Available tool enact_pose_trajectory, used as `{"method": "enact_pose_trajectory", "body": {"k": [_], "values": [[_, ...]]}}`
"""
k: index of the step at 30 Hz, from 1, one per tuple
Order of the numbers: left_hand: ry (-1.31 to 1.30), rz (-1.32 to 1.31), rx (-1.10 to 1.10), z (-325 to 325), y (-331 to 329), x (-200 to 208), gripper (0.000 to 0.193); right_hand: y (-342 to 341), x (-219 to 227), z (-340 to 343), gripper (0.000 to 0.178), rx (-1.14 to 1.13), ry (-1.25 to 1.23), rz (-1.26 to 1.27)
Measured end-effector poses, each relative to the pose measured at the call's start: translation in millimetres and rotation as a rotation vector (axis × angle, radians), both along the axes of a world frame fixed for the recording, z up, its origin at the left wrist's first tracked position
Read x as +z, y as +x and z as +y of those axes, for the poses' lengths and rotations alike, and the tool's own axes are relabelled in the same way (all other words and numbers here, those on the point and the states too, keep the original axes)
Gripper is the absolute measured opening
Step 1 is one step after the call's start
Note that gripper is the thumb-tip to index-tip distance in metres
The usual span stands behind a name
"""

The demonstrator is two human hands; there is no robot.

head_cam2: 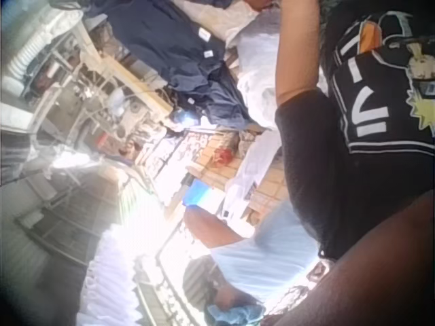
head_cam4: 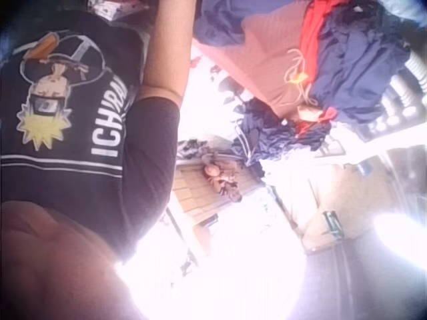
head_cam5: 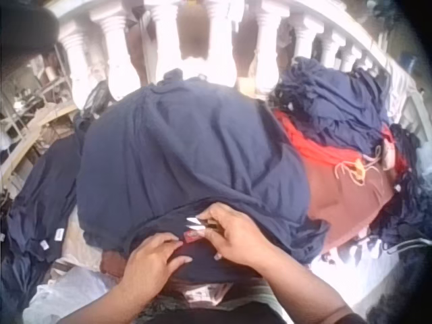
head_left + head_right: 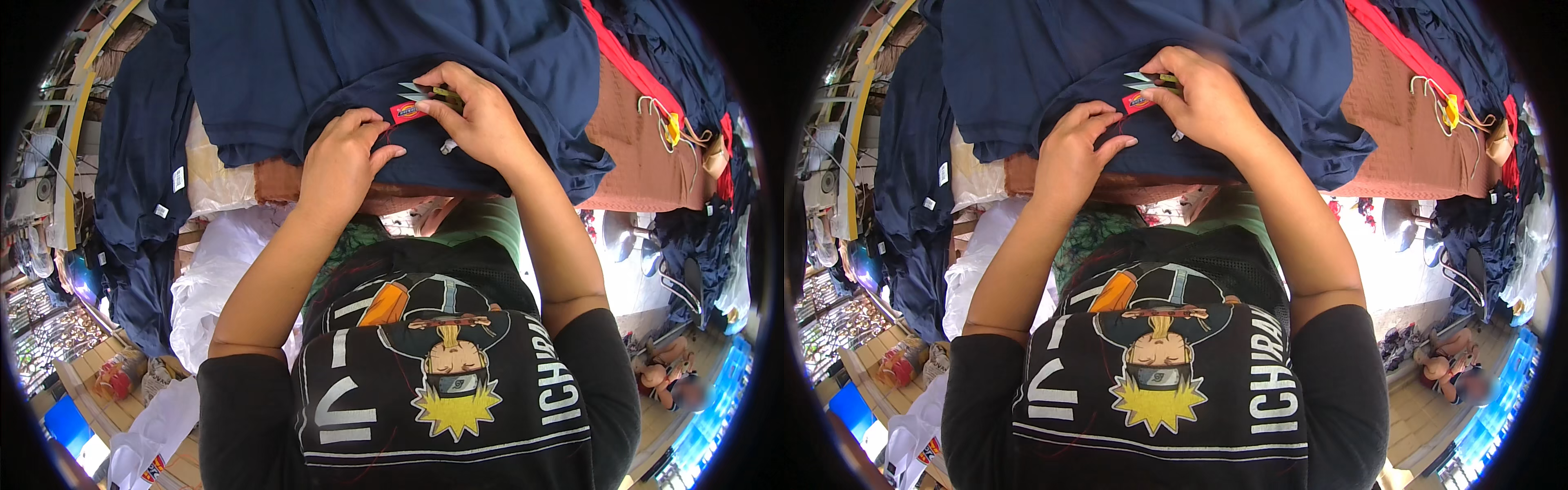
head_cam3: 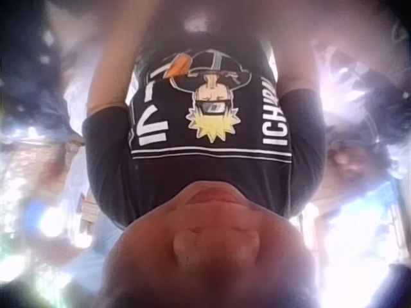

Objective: The person trims excess threads from several dark blue shirts using snips, handling each garment one at a time on a workspace.

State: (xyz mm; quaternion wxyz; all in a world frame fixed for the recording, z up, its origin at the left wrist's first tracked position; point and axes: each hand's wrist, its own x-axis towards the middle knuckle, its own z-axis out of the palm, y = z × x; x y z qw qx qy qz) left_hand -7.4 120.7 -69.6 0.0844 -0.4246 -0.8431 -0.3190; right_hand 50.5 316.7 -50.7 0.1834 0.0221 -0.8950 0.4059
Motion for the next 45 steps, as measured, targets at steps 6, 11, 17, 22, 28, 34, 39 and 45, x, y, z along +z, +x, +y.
{"method": "enact_pose_trajectory", "body": {"k": [6,11,17,22,28,34,39,45], "values": [[0.059,-0.225,0.054,1.4,-3.1,-1.9,0.019,2.2,-0.8,2.9,0.023,-0.008,-0.014,-0.01],[0.188,-0.868,0.09,-3.6,-24.9,4.6,0.022,6.4,-1.6,3.9,0.022,0.056,-0.041,-0.017],[0.301,-1.016,0.02,-5.6,-27.5,7.7,0.03,6.2,1.5,-1.4,0.022,0.143,0.087,-0.014],[0.333,-1.021,0.009,-6.3,-26.5,7.9,0.03,1.9,3.5,-11.7,0.017,0.144,0.136,-0.018],[-0.526,0.013,-0.324,-78.4,-9.0,118.2,0.036,3.9,12.7,-0.6,0.016,0.039,0.349,0.131],[-0.539,-0.013,0.062,-105.2,5.6,179.3,0.024,19.8,48.7,9.6,0.023,-0.057,0.073,0.144],[-0.231,-0.058,-0.013,-62.7,-5.0,124.6,0.023,42.5,61.2,8.7,0.022,-0.173,0.051,0.205],[-0.203,-0.231,0.148,-54.3,4.7,23.2,0.025,53.7,64.5,7.8,0.022,-0.171,0.031,0.2]]}}
